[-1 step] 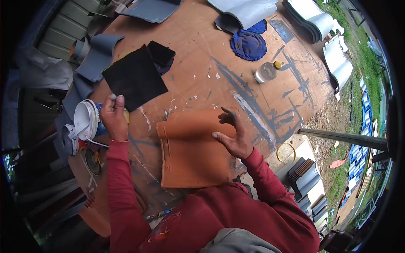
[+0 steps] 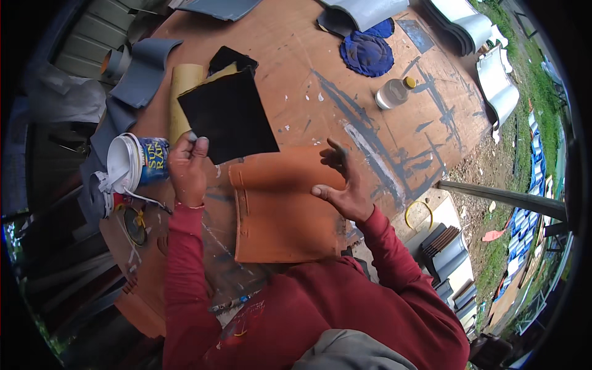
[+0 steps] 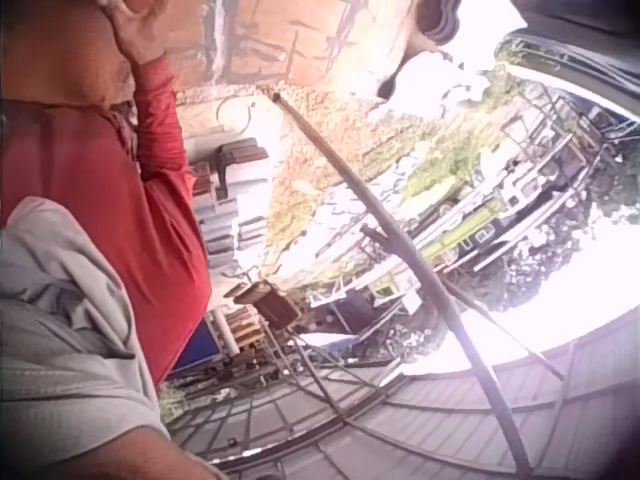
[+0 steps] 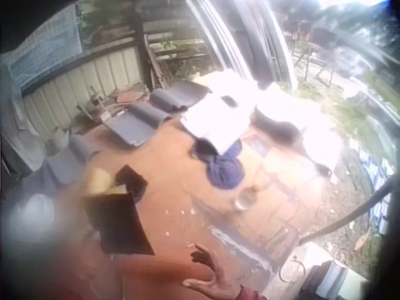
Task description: The person cleans and sands clay roof tiles by hand using sandpaper and a cloth.
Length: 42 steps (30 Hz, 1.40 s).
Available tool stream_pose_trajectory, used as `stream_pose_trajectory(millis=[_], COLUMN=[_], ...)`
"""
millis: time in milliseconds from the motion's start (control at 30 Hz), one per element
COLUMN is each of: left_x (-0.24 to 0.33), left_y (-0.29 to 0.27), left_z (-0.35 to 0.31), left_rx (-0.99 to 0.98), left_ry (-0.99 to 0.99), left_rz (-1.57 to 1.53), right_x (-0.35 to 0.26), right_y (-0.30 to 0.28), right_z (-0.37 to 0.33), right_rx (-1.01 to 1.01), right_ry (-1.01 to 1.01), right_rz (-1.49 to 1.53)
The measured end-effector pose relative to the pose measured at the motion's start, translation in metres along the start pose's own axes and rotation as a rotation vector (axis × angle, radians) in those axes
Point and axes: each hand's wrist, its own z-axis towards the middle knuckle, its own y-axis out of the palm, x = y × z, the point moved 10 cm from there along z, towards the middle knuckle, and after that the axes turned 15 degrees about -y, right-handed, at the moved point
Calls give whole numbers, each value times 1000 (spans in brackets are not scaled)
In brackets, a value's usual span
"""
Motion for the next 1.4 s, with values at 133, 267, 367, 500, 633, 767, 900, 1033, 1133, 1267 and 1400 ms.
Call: stream_pose_trajectory(millis=[133,267,367,500,633,767,900,1033,1133,1267,1400], left_x=[-35,-37,-26,-35,-83,-116,-155,-153,-152,-152,-164], left_y=[147,197,200,200,180,158,161,163,167,165,170], left_z=[-122,-149,-161,-185,-192,-196,-205,-208,-208,-208,-209], left_rx=[-442,-401,-307,-308,-423,-198,-220,-230,-214,-218,-269], left_ry=[-303,-195,-20,72,85,275,168,133,141,143,89], left_rz=[-254,-47,204,266,346,963,966,956,966,982,1027], right_x=[-3,2,-12,-34,-86,-64,16,-6,17,22,26], right_y=[20,-17,-42,-42,-59,-21,39,44,40,36,33], right_z=[-33,-83,-105,-127,-121,-136,-199,-242,-230,-214,-260], right_rx=[-210,-141,-131,-187,-142,-290,-641,-656,-540,-504,-609], right_ry=[344,342,236,276,-305,-346,-69,-83,-106,-98,79], right_rz=[672,599,391,-57,-883,-1126,-990,-1006,-911,-883,-880])
